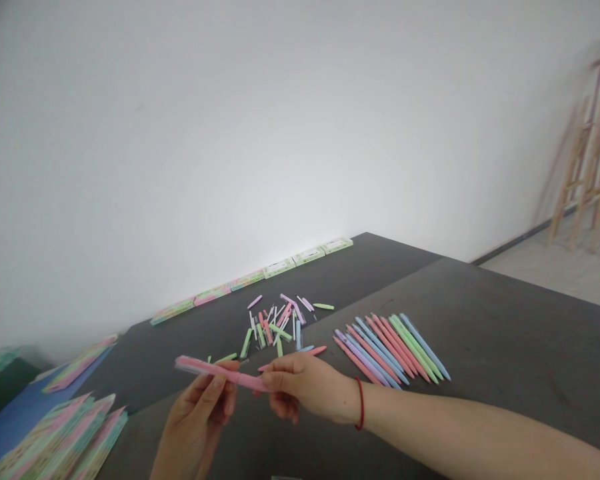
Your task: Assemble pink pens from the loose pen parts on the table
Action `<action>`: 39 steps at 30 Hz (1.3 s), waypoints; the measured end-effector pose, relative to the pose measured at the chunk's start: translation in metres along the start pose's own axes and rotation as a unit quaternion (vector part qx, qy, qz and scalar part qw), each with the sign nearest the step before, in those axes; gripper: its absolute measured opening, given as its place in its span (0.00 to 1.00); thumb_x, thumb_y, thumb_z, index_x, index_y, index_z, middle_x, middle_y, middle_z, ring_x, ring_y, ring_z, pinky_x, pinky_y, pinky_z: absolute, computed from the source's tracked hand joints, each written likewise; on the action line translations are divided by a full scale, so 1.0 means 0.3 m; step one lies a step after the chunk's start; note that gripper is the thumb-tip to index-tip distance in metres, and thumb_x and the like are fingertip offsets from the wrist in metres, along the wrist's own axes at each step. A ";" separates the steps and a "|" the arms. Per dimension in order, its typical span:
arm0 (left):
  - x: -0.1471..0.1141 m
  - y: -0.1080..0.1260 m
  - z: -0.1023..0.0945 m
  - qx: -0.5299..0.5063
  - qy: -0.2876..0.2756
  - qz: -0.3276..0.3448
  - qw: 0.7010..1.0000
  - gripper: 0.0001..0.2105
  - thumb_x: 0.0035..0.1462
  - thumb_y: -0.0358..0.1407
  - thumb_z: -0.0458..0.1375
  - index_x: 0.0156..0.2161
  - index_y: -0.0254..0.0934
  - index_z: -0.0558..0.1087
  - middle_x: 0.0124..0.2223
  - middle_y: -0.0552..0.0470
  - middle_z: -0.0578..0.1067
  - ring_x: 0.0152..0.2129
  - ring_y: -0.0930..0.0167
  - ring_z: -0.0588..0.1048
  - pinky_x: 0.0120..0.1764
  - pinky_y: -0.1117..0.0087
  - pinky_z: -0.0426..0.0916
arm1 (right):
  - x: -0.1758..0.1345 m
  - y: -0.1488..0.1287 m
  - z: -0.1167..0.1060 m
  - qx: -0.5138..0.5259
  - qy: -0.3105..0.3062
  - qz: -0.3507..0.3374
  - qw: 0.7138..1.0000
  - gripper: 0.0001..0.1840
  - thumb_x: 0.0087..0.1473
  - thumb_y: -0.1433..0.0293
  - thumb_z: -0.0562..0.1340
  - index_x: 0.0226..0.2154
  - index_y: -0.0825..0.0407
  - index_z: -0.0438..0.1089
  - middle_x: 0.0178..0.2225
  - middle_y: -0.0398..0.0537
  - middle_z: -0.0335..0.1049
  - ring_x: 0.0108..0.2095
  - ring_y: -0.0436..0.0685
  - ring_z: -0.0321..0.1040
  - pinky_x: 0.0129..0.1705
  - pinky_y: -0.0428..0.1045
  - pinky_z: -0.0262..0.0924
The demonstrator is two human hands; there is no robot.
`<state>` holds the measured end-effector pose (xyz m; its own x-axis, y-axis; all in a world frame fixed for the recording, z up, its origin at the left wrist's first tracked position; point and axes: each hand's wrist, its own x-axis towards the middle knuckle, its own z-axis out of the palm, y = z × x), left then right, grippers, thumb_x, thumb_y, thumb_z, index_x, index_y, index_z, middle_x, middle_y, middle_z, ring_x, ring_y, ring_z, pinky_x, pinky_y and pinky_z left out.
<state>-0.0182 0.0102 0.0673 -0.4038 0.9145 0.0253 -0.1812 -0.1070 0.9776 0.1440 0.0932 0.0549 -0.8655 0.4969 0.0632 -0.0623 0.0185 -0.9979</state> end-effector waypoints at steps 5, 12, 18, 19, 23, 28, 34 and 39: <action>0.003 -0.010 0.004 0.014 -0.010 -0.001 1.000 0.16 0.43 0.44 0.64 0.34 0.32 0.76 0.17 0.58 0.66 0.15 0.79 0.62 0.20 0.78 0.54 | -0.010 -0.017 0.004 -0.057 0.070 -0.039 0.995 0.11 0.50 0.63 0.61 0.30 0.54 0.63 0.19 0.38 0.62 0.20 0.46 0.57 0.23 0.42 0.50; 0.005 -0.003 0.011 0.005 -0.021 -0.009 1.000 0.16 0.43 0.45 0.64 0.33 0.33 0.76 0.17 0.58 0.67 0.15 0.78 0.63 0.20 0.78 0.56 | -0.003 -0.018 0.004 0.114 -0.046 0.044 0.991 0.18 0.49 0.56 0.60 0.30 0.56 0.63 0.18 0.38 0.60 0.17 0.45 0.55 0.19 0.42 0.50; 0.005 -0.027 0.011 0.017 -0.019 -0.018 1.000 0.17 0.42 0.45 0.65 0.33 0.33 0.76 0.16 0.58 0.68 0.15 0.79 0.63 0.20 0.78 0.54 | -0.018 -0.006 0.008 -0.071 0.046 -0.033 0.996 0.09 0.52 0.65 0.60 0.28 0.55 0.65 0.20 0.39 0.63 0.22 0.46 0.58 0.26 0.43 0.51; 0.003 -0.028 0.012 0.013 -0.020 -0.019 1.000 0.17 0.43 0.45 0.65 0.33 0.33 0.76 0.16 0.58 0.68 0.15 0.79 0.63 0.20 0.78 0.54 | -0.016 -0.002 0.008 -0.021 0.017 -0.015 1.000 0.11 0.53 0.63 0.58 0.28 0.55 0.65 0.19 0.39 0.62 0.21 0.46 0.58 0.25 0.43 0.51; -0.008 -0.023 0.018 -0.010 -0.031 -0.027 0.999 0.16 0.43 0.45 0.65 0.34 0.33 0.76 0.17 0.58 0.67 0.15 0.78 0.63 0.21 0.78 0.56 | -0.001 0.013 0.005 0.248 -0.126 0.075 0.958 0.17 0.52 0.58 0.58 0.31 0.58 0.65 0.17 0.38 0.56 0.17 0.45 0.53 0.22 0.43 0.50; -0.005 -0.033 0.022 -0.017 -0.012 -0.020 1.000 0.16 0.42 0.45 0.65 0.31 0.33 0.75 0.16 0.59 0.66 0.15 0.79 0.62 0.20 0.79 0.55 | -0.001 0.005 -0.005 0.121 -0.096 0.036 0.987 0.19 0.53 0.56 0.56 0.33 0.57 0.64 0.19 0.39 0.59 0.18 0.46 0.55 0.23 0.43 0.51; -0.005 -0.070 0.020 0.001 0.010 0.000 1.000 0.15 0.44 0.45 0.65 0.31 0.34 0.74 0.17 0.60 0.66 0.13 0.80 0.61 0.18 0.80 0.54 | -0.030 -0.052 -0.006 -0.274 0.063 -0.091 0.955 0.10 0.56 0.67 0.55 0.26 0.54 0.63 0.23 0.42 0.62 0.26 0.48 0.57 0.31 0.45 0.49; -0.014 -0.072 0.013 0.003 -0.003 0.015 1.000 0.14 0.45 0.45 0.64 0.31 0.35 0.73 0.18 0.60 0.67 0.14 0.80 0.62 0.19 0.80 0.57 | 0.003 -0.015 -0.010 0.089 -0.057 0.050 0.993 0.13 0.55 0.63 0.54 0.28 0.56 0.64 0.17 0.39 0.55 0.19 0.47 0.53 0.25 0.45 0.51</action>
<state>-0.0091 0.0102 0.0469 -0.4033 0.9134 0.0557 -0.1631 -0.1317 0.9778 0.1450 0.0962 0.0594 -0.9218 0.3870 -0.0240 -0.0516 -0.1838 -0.9816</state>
